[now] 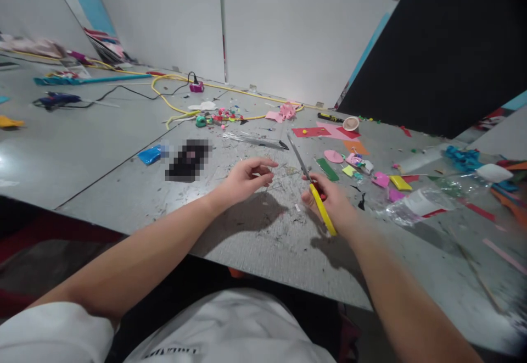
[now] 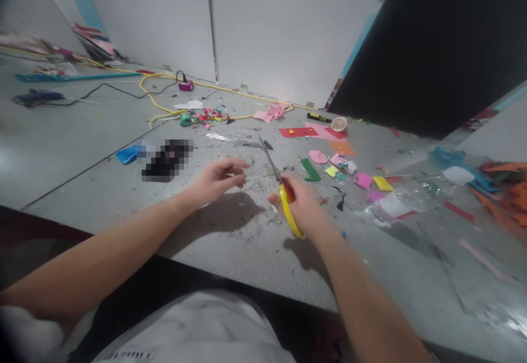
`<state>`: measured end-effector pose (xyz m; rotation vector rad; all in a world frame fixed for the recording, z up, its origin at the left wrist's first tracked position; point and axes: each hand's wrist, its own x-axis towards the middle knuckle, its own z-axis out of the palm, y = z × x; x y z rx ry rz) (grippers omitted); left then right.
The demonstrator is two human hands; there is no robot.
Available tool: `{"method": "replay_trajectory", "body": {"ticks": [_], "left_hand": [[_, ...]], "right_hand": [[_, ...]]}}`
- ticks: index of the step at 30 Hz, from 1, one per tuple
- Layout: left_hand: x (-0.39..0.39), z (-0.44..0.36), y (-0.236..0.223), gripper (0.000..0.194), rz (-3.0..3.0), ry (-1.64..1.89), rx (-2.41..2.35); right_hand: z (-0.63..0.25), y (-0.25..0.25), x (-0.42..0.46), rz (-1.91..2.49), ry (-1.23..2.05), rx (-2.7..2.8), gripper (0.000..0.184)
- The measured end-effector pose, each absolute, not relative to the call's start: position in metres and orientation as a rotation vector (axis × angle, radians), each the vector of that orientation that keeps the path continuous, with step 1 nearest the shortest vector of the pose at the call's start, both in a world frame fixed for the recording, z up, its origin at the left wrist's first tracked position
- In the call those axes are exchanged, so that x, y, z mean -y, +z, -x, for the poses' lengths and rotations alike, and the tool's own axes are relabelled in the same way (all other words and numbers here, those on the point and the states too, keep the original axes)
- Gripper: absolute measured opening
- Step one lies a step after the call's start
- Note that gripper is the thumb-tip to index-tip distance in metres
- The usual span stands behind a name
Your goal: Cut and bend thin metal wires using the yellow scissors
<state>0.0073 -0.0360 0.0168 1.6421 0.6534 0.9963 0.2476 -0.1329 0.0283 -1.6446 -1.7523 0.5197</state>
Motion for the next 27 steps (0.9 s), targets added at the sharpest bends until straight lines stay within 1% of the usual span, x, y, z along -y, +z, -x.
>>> {"method": "replay_trajectory", "body": {"ticks": [2,6,13,20,24,27], "left_hand": [[0.036,-0.008,0.015,0.031,-1.695,1.02,-0.69],[0.037,-0.009,0.014,0.031,-1.861,1.093,-0.781],[0.045,-0.01,0.016,0.027,-2.105,1.126,-0.854],[0.05,-0.017,0.011,0.023,-2.079,1.182,-0.893],[0.048,-0.017,0.009,0.023,-2.031,1.177,-0.916],[0.047,-0.016,0.009,0.024,-2.009,1.158,-0.906]], "right_hand": [[-0.249,0.037,0.136,1.694,0.429,1.821,0.058],[-0.257,0.049,0.141,1.827,0.357,1.896,0.051],[-0.257,0.062,0.15,1.872,0.258,2.017,0.045],[-0.263,0.069,0.154,1.89,0.274,2.038,0.044],[-0.276,0.077,0.159,1.914,0.374,2.091,0.042],[-0.276,0.077,0.162,1.883,0.377,2.104,0.047]]}}
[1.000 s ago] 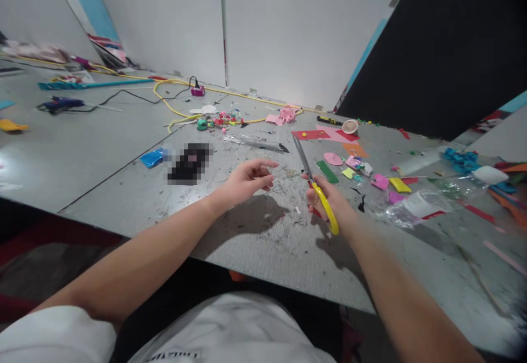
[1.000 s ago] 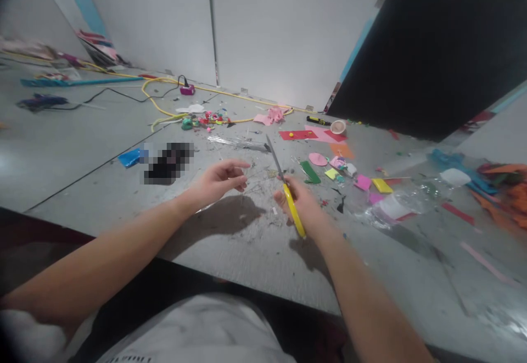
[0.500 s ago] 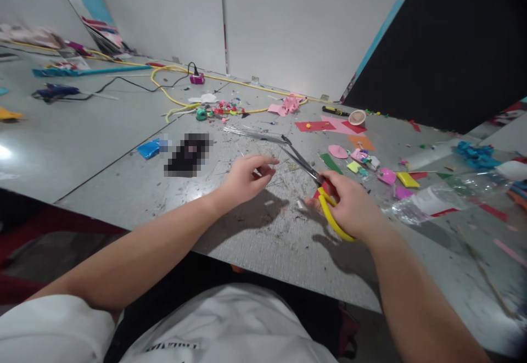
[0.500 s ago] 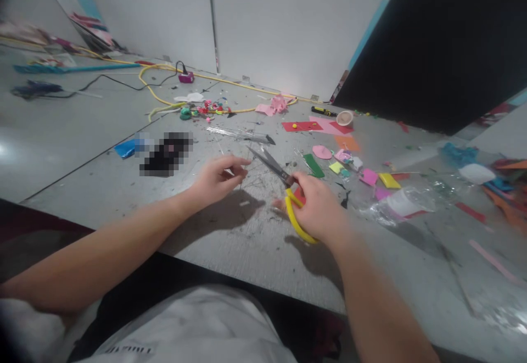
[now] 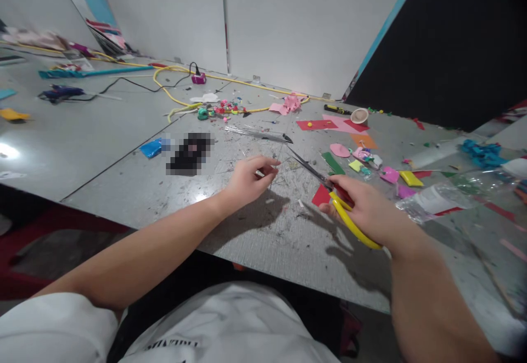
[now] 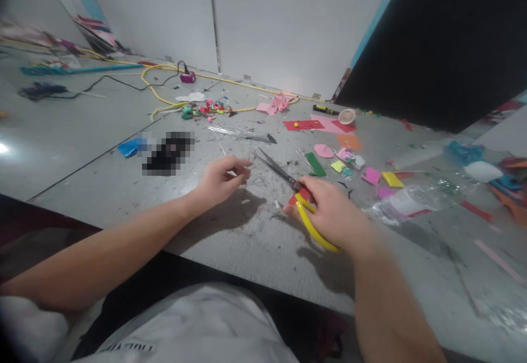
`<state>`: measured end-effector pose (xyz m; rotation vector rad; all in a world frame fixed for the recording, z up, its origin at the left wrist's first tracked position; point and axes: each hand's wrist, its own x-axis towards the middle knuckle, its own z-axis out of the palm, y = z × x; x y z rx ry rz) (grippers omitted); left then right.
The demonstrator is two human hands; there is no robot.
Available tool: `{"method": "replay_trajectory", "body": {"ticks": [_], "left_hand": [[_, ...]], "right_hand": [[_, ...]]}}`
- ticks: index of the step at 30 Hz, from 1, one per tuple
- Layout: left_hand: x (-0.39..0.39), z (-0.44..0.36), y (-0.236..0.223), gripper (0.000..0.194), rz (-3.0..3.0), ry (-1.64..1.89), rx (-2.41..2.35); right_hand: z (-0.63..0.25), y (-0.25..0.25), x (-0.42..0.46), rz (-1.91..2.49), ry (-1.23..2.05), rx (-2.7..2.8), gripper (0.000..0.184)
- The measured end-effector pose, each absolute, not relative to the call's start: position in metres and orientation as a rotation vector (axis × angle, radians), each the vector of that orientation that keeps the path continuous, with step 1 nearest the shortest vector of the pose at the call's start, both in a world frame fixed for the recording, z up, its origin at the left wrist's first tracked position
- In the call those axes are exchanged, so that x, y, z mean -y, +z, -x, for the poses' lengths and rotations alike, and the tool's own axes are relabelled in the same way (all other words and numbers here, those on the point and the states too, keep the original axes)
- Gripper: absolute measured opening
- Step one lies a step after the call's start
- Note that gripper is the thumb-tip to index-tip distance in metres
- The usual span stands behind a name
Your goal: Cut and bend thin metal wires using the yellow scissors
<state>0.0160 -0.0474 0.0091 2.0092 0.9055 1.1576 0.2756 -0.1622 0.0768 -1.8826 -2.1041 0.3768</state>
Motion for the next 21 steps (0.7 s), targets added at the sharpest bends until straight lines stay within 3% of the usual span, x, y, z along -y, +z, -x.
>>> {"method": "replay_trajectory", "body": {"ticks": [13,21], "left_hand": [[0.051,-0.015,0.01,0.013,-2.037,1.173,-0.865],[0.053,-0.017,0.01,0.013,-2.028,1.189,-0.848]], "right_hand": [[-0.238,0.086,0.159,1.909,0.408,2.113,0.04],[-0.233,0.103,0.165,2.094,0.204,2.266,0.029]]}}
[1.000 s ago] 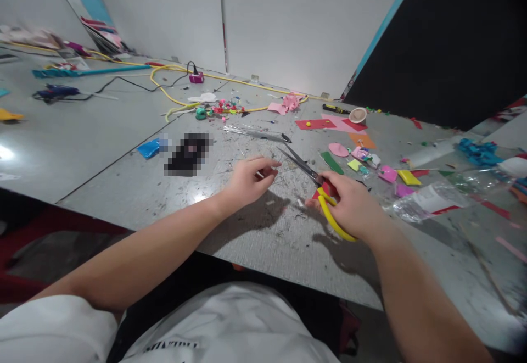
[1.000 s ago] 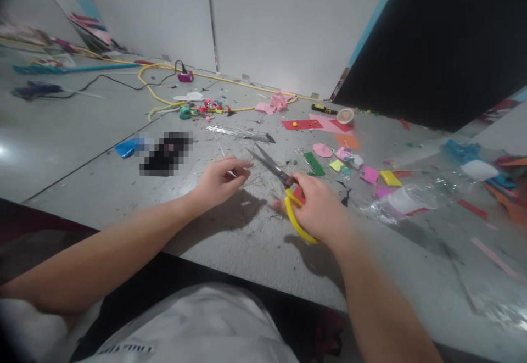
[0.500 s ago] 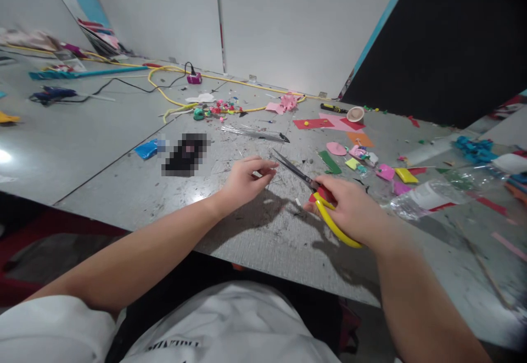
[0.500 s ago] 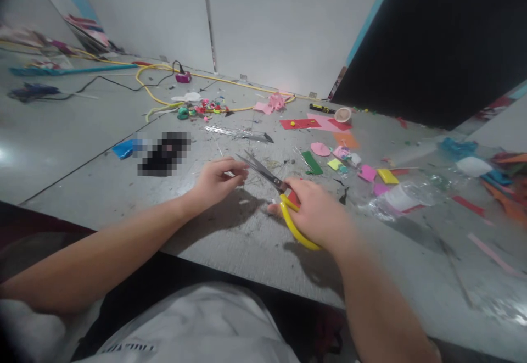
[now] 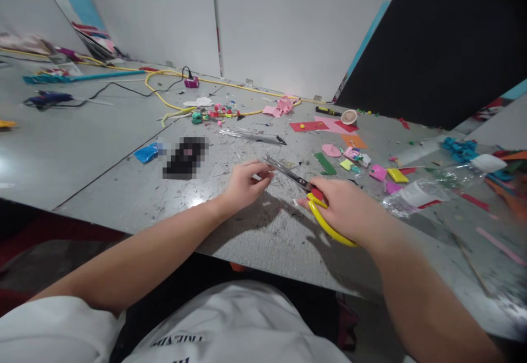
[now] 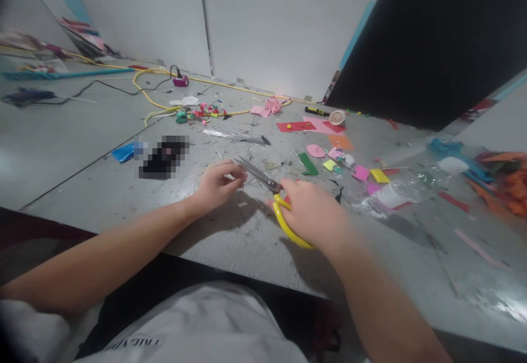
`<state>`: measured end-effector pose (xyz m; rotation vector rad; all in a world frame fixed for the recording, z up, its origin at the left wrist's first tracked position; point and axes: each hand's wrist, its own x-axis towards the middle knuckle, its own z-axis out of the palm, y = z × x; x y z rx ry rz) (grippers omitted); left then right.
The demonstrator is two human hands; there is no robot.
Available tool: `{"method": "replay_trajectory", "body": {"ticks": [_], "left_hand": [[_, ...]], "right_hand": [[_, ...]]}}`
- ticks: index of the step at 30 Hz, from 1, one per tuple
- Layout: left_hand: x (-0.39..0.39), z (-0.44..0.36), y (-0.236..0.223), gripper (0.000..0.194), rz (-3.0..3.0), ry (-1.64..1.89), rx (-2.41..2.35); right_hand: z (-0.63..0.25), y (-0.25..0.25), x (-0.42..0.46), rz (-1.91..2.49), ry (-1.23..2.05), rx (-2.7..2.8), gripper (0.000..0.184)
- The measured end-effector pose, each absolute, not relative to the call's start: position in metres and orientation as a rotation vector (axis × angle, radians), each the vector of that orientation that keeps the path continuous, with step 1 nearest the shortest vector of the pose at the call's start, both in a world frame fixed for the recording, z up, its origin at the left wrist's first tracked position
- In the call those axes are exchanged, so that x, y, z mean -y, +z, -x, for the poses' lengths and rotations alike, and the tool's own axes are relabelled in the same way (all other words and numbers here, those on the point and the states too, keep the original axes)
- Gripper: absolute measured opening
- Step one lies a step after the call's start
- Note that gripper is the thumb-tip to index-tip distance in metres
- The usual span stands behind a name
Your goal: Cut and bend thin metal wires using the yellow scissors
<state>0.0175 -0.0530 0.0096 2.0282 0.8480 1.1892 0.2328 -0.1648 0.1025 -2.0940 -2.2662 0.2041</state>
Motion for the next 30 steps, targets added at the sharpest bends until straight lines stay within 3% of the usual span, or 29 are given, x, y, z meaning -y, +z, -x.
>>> {"method": "replay_trajectory", "body": {"ticks": [11,15,20,30], "left_hand": [[0.051,-0.017,0.008,0.014,-2.036,1.204,-0.805],[0.05,-0.017,0.006,0.015,-2.019,1.231,-0.766],[0.05,-0.016,0.011,0.014,-1.983,1.254,-0.764],[0.047,-0.017,0.008,0.015,-2.01,1.298,-0.761]], "right_hand": [[-0.218,0.118,0.168,2.292,-0.202,2.491,0.016],[-0.215,0.118,0.168,2.262,-0.324,2.524,0.021],[-0.212,0.111,0.168,2.277,-0.363,2.524,0.042],[-0.218,0.107,0.16,2.224,-0.462,2.565,0.023]]}}
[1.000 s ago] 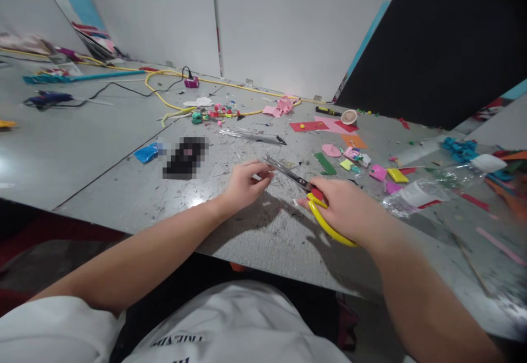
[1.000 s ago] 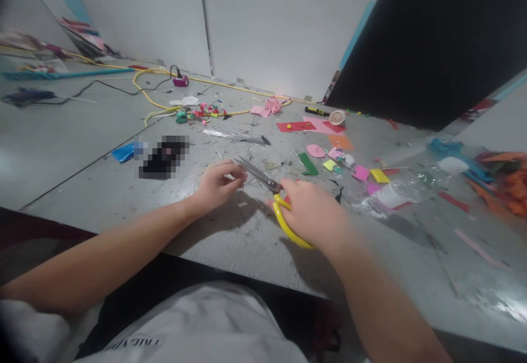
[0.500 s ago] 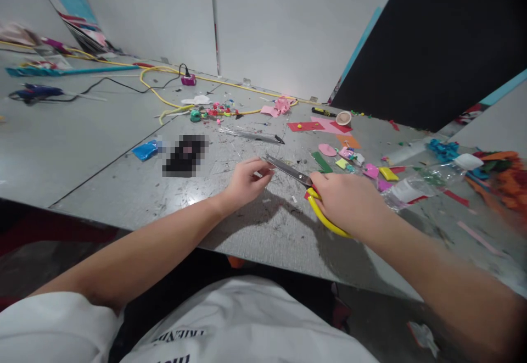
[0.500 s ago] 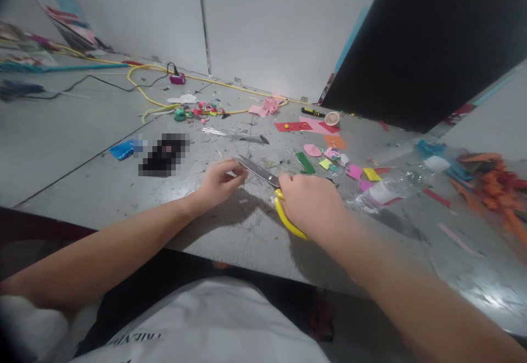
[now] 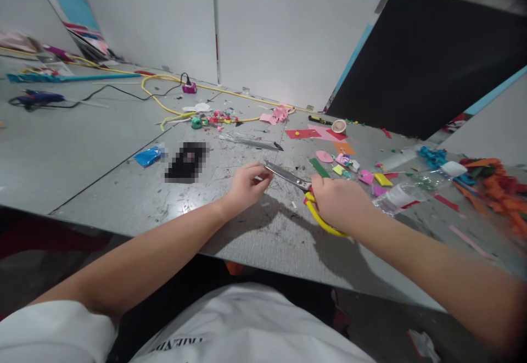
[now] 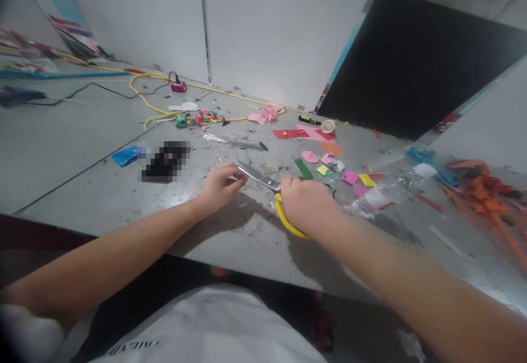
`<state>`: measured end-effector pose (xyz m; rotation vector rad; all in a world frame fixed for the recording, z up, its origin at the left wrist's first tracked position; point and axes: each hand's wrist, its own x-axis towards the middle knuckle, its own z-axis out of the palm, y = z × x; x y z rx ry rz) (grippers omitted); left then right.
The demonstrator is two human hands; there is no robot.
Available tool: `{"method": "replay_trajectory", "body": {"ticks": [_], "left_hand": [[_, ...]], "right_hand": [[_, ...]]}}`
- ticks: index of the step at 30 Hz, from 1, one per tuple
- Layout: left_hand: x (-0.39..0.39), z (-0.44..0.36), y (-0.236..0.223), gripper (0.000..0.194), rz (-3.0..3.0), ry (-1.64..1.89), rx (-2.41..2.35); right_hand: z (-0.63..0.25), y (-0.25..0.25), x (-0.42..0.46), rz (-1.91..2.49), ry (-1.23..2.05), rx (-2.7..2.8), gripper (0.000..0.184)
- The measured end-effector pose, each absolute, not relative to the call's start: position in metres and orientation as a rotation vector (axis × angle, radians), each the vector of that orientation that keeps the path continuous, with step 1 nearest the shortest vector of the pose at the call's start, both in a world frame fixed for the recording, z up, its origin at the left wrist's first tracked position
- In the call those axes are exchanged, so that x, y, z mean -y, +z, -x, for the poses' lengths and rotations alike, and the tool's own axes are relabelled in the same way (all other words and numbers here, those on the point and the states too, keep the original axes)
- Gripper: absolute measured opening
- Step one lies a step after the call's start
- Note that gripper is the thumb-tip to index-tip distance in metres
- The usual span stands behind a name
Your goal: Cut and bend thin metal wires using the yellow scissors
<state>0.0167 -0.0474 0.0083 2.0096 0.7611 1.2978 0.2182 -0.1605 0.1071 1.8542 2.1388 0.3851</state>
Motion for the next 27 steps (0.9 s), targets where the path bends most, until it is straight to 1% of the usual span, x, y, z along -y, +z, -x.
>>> {"method": "replay_trajectory", "body": {"ticks": [6,8,13,18,22,27], "left_hand": [[0.044,-0.018,0.003,0.015,-2.04,1.392,-0.722],[0.044,-0.018,0.002,0.015,-2.035,1.396,-0.717],[0.044,-0.019,0.002,0.014,-2.016,1.406,-0.715],[0.044,-0.021,0.002,0.013,-2.052,1.411,-0.673],[0.044,-0.021,0.002,0.013,-2.047,1.425,-0.622],[0.045,-0.021,0.003,0.018,-2.141,1.415,-0.552]], "right_hand": [[-0.225,0.11,0.153,-1.754,0.343,-2.144,0.023],[-0.229,0.107,0.15,-1.745,0.344,-2.155,0.025],[-0.241,0.094,0.145,-1.776,0.402,-2.204,0.039],[-0.245,0.089,0.147,-1.862,0.397,-2.182,0.039],[-0.242,0.093,0.153,-1.965,0.268,-2.222,0.039],[-0.237,0.093,0.155,-2.022,0.104,-2.234,0.042]]}}
